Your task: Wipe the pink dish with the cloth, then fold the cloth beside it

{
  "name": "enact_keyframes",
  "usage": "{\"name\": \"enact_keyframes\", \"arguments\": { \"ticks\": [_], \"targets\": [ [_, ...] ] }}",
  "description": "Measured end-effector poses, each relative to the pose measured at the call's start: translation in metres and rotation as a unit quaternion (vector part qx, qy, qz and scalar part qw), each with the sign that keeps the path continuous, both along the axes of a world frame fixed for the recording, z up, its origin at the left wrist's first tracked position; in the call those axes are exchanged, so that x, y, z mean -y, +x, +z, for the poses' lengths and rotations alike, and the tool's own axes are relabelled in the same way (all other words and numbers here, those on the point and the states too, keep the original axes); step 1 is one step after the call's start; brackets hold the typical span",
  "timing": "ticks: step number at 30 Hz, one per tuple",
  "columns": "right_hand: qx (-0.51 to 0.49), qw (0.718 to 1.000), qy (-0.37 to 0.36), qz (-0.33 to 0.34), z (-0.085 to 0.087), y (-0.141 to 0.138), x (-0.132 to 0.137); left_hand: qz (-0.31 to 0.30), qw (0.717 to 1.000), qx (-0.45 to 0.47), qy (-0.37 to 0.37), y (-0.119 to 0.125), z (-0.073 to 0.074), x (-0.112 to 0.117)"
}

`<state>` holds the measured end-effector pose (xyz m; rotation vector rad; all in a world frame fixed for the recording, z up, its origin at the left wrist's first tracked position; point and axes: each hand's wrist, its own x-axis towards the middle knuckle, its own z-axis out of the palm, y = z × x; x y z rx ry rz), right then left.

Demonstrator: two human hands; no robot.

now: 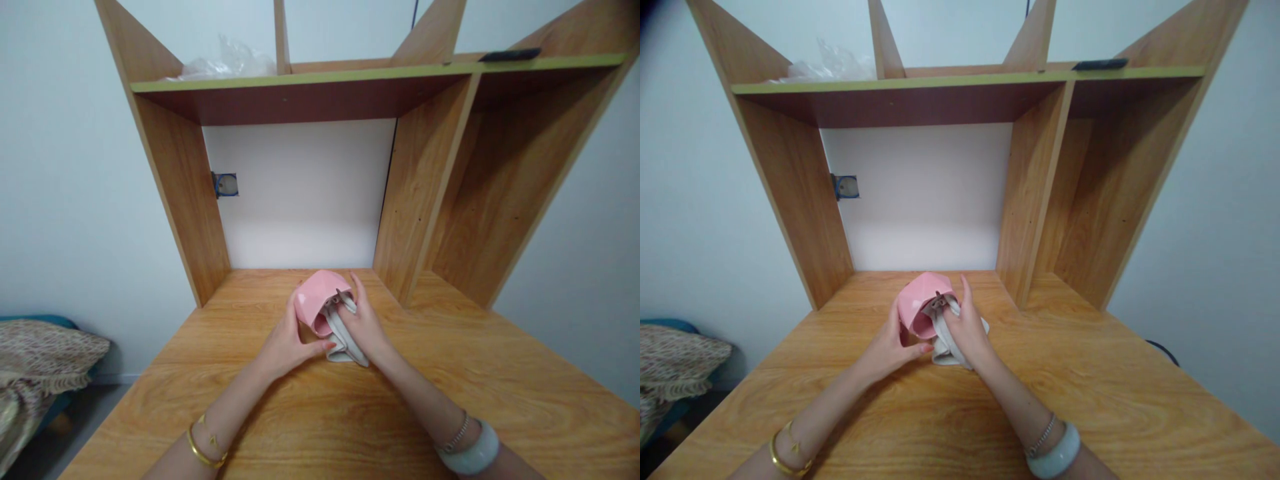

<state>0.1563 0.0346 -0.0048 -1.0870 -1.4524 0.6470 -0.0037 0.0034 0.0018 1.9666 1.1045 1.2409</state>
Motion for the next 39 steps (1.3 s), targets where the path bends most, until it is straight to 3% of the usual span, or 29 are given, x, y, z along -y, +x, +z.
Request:
{"name": "enact_keyframes", "arguments": {
  "ticks": [3, 6, 9, 13, 19, 23, 31, 35, 39],
  "targets": [
    [-0.068, 0.997, -0.022, 0.036, -0.010, -0.004, -0.007, 0.007, 1.000, 0.004, 0.016, 0.005, -0.004, 0.001],
    [-0.066, 0.996, -0.040, 0.034, -0.018, -0.006, -0.014, 0.043, 0.999, -0.027, -0.012, 0.004, -0.003, 0.003],
    [-0.002, 0.998, -0.056, -0.002, -0.020, -0.004, -0.017, 0.068, 0.996, -0.064, 0.015, 0.003, 0.001, 0.005],
    [0.099, 0.991, -0.069, -0.059, -0.006, 0.002, -0.008, 0.073, 0.992, -0.091, 0.042, 0.003, 0.005, 0.007],
    [0.301, 0.938, -0.045, -0.166, 0.014, 0.008, 0.009, 0.090, 0.982, -0.158, 0.039, 0.003, 0.004, 0.009],
    [0.353, 0.919, 0.014, -0.177, 0.016, 0.010, 0.012, 0.099, 0.981, -0.162, 0.034, 0.003, 0.005, 0.010],
    [0.328, 0.935, 0.027, -0.132, 0.016, 0.012, 0.009, 0.146, 0.989, -0.014, -0.013, -0.007, 0.000, -0.015],
    [0.368, 0.908, -0.029, -0.197, 0.013, 0.020, 0.001, 0.162, 0.972, 0.093, -0.145, -0.016, -0.004, -0.028],
    [0.412, 0.880, -0.074, -0.223, 0.008, 0.040, -0.011, 0.141, 0.952, 0.204, -0.181, -0.021, -0.006, -0.032]
  ]
}}
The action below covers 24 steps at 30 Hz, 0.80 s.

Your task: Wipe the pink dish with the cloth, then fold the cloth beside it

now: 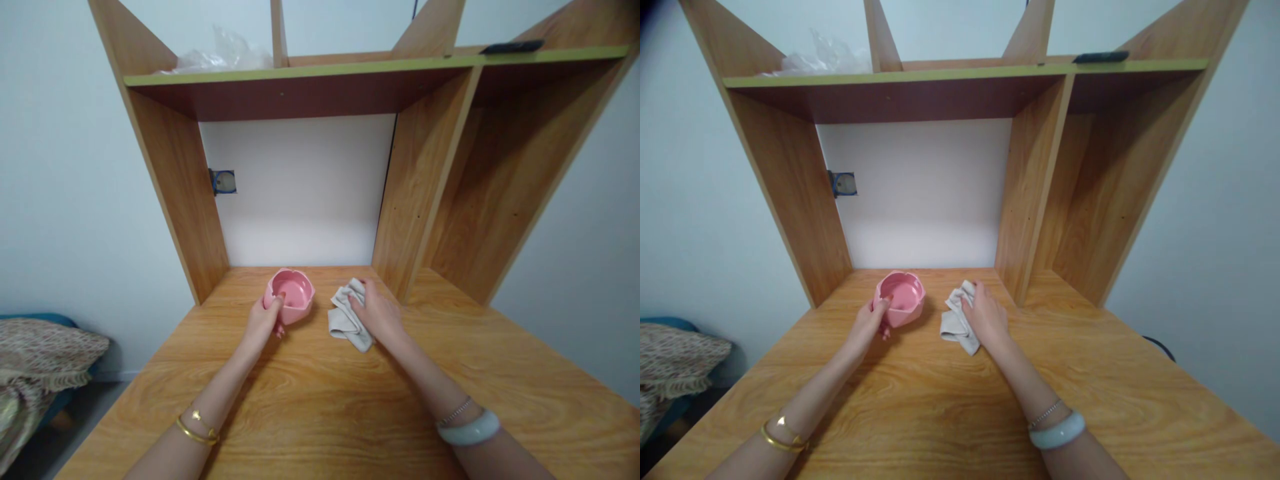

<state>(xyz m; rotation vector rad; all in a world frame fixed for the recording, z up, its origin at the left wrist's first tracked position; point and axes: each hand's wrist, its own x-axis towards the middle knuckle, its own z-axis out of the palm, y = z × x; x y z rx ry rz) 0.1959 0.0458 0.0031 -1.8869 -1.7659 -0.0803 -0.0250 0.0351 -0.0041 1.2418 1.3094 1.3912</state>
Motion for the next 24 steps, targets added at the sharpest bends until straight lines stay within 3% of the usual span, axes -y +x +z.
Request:
{"name": "enact_keyframes", "arguments": {
  "ticks": [6, 11, 15, 21, 24],
  "targets": [
    [-0.042, 0.995, -0.085, 0.024, -0.011, 0.025, -0.018, -0.020, 0.998, 0.061, 0.015, 0.002, -0.002, 0.000],
    [-0.089, 0.984, -0.113, 0.108, -0.021, 0.016, -0.020, -0.010, 0.997, 0.064, 0.040, 0.003, 0.000, 0.002],
    [-0.170, 0.949, -0.132, 0.228, -0.026, -0.005, -0.011, -0.001, 0.997, 0.053, 0.056, 0.003, 0.002, 0.002],
    [-0.295, 0.853, -0.226, 0.366, -0.029, -0.038, 0.005, -0.005, 0.997, 0.050, 0.054, 0.005, 0.002, 0.004],
    [-0.286, 0.874, -0.159, 0.359, -0.025, -0.045, 0.006, -0.017, 0.997, 0.060, 0.048, 0.007, 0.001, 0.004]
  ]
}}
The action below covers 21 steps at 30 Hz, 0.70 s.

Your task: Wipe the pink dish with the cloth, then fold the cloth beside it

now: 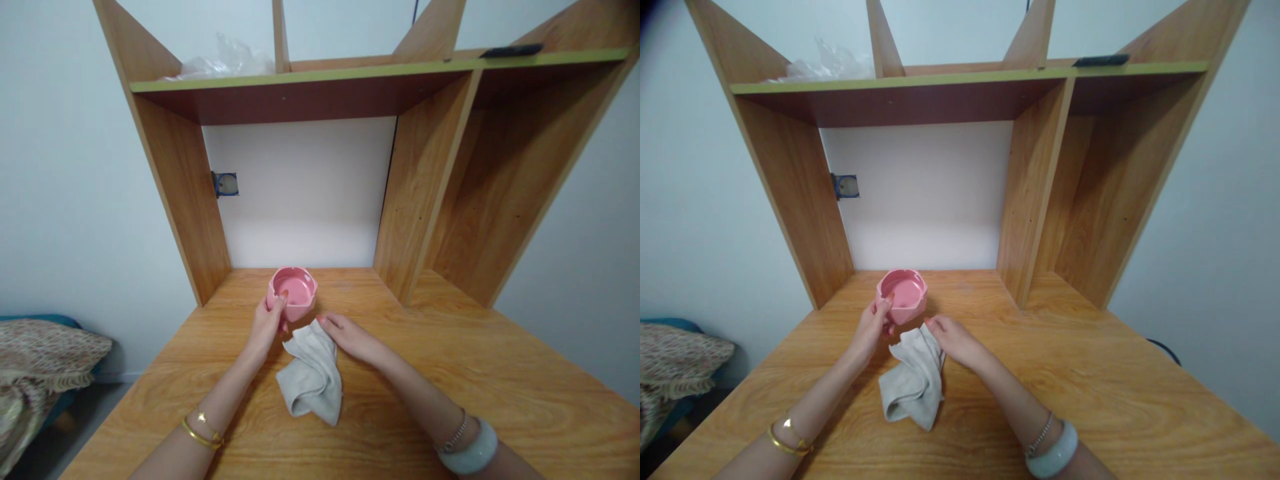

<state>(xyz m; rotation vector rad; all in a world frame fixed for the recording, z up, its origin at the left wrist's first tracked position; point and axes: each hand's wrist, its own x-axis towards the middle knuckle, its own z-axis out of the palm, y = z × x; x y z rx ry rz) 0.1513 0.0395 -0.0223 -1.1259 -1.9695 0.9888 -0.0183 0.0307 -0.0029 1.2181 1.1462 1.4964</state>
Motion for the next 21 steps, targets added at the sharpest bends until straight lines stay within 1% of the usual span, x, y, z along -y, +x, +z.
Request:
{"name": "enact_keyframes", "arguments": {
  "ticks": [3, 6, 8, 12, 13, 15, 18, 21],
  "targets": [
    [-0.053, 0.991, 0.076, -0.096, 0.007, 0.000, -0.001, -0.013, 1.000, 0.000, -0.003, 0.003, -0.001, 0.000],
    [-0.079, 0.981, 0.099, -0.149, 0.015, 0.000, 0.002, -0.023, 0.999, -0.025, 0.018, 0.005, -0.003, 0.001],
    [-0.066, 0.981, 0.096, -0.154, 0.019, 0.000, 0.005, -0.024, 0.997, -0.051, 0.044, 0.007, -0.003, 0.003],
    [-0.068, 0.987, 0.070, -0.129, 0.021, -0.002, 0.009, -0.036, 0.988, -0.099, 0.115, 0.011, -0.002, 0.010],
    [-0.079, 0.986, 0.072, -0.129, 0.021, -0.002, 0.008, -0.043, 0.984, -0.109, 0.136, 0.012, -0.002, 0.011],
    [-0.105, 0.980, 0.101, -0.140, 0.018, 0.000, 0.005, -0.059, 0.975, -0.132, 0.166, 0.015, -0.003, 0.015],
    [-0.126, 0.967, 0.156, -0.154, 0.014, 0.004, -0.001, -0.074, 0.968, -0.177, 0.160, 0.018, -0.004, 0.017],
    [-0.130, 0.961, 0.174, -0.168, 0.015, 0.009, -0.007, -0.084, 0.958, -0.225, 0.157, 0.015, -0.006, 0.015]
  ]
}}
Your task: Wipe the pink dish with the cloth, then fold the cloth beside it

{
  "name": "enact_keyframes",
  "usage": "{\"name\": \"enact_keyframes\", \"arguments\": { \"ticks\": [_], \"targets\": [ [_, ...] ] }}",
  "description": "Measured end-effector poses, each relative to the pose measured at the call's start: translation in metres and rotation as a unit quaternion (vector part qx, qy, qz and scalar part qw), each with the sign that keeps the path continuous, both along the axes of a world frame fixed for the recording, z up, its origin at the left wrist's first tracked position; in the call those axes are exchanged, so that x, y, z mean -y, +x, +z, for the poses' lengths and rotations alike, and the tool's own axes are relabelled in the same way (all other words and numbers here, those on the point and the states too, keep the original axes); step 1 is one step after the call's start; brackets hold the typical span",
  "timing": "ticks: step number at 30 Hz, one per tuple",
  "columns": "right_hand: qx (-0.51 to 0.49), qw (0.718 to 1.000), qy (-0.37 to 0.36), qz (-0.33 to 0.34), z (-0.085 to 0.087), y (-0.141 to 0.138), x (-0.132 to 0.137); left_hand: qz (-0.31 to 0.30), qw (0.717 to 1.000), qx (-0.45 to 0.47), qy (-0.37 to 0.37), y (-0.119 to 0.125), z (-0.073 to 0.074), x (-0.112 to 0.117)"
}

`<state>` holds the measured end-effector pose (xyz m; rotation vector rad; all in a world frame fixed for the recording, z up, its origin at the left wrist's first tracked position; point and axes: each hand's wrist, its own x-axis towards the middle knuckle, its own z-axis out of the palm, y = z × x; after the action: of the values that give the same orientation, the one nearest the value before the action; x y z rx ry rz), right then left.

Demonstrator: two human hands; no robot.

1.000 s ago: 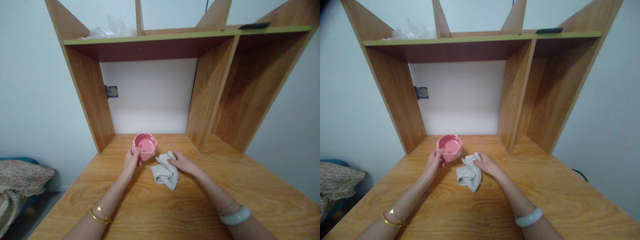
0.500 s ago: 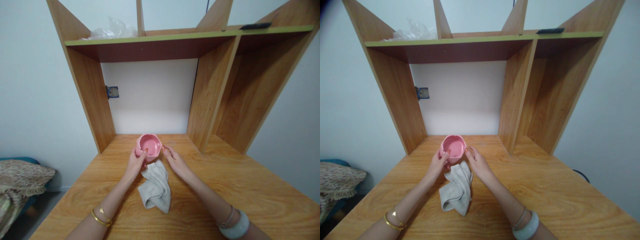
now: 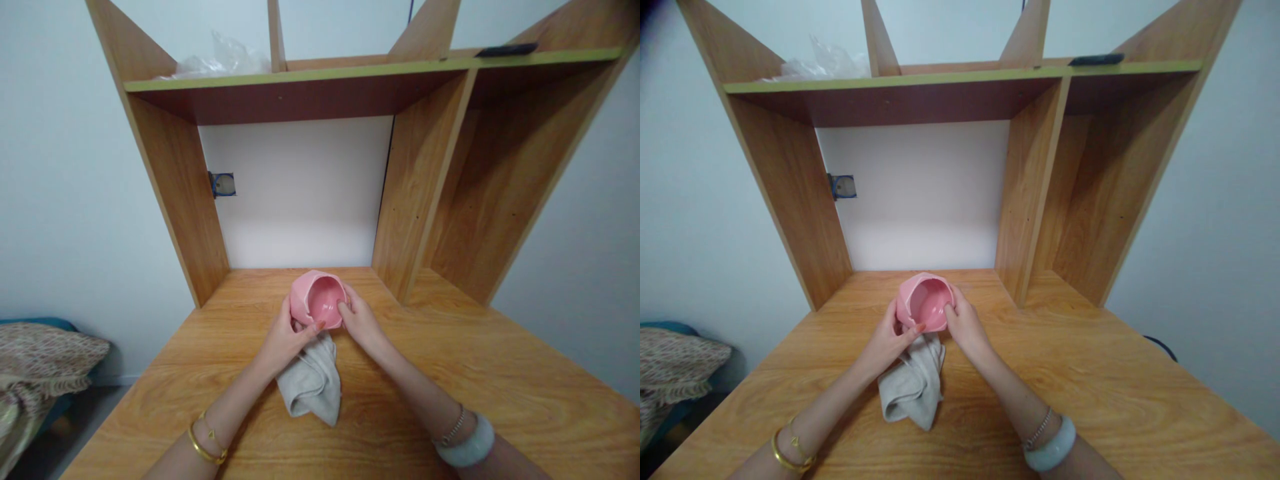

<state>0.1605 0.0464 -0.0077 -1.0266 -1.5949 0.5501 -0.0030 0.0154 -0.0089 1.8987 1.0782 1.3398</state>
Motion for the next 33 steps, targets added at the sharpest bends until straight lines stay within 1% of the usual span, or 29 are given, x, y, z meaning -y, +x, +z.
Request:
{"name": "enact_keyframes", "arguments": {
  "ticks": [2, 4, 5, 7, 8, 10, 14, 21, 29, 33],
  "targets": [
    [0.005, 1.000, 0.001, -0.019, 0.003, 0.007, -0.003, 0.009, 0.999, -0.047, 0.007, -0.005, -0.002, -0.004],
    [0.019, 0.998, -0.008, -0.052, 0.008, 0.020, -0.007, 0.032, 0.994, -0.097, 0.023, -0.011, -0.004, -0.009],
    [0.028, 0.997, -0.020, -0.074, 0.010, 0.028, -0.009, 0.041, 0.992, -0.115, 0.037, -0.013, -0.005, -0.011],
    [0.046, 0.988, -0.045, -0.140, 0.012, 0.046, -0.015, 0.046, 0.987, -0.140, 0.065, -0.017, -0.007, -0.015],
    [0.057, 0.984, -0.067, -0.157, 0.013, 0.055, -0.017, 0.044, 0.985, -0.149, 0.076, -0.018, -0.007, -0.016],
    [0.079, 0.973, -0.112, -0.185, 0.012, 0.073, -0.023, 0.044, 0.982, -0.164, 0.088, -0.019, -0.008, -0.018],
    [0.107, 0.948, -0.158, -0.255, 0.005, 0.097, -0.030, 0.050, 0.978, -0.178, 0.100, -0.020, -0.010, -0.018],
    [0.126, 0.931, -0.198, -0.280, -0.004, 0.114, -0.035, 0.049, 0.974, -0.208, 0.076, -0.022, -0.011, -0.018],
    [0.146, 0.921, -0.222, -0.284, -0.009, 0.119, -0.038, 0.065, 0.970, -0.222, 0.073, -0.023, -0.011, -0.018],
    [0.149, 0.919, -0.233, -0.282, -0.012, 0.120, -0.039, 0.057, 0.971, -0.225, 0.065, -0.022, -0.013, -0.018]
  ]
}}
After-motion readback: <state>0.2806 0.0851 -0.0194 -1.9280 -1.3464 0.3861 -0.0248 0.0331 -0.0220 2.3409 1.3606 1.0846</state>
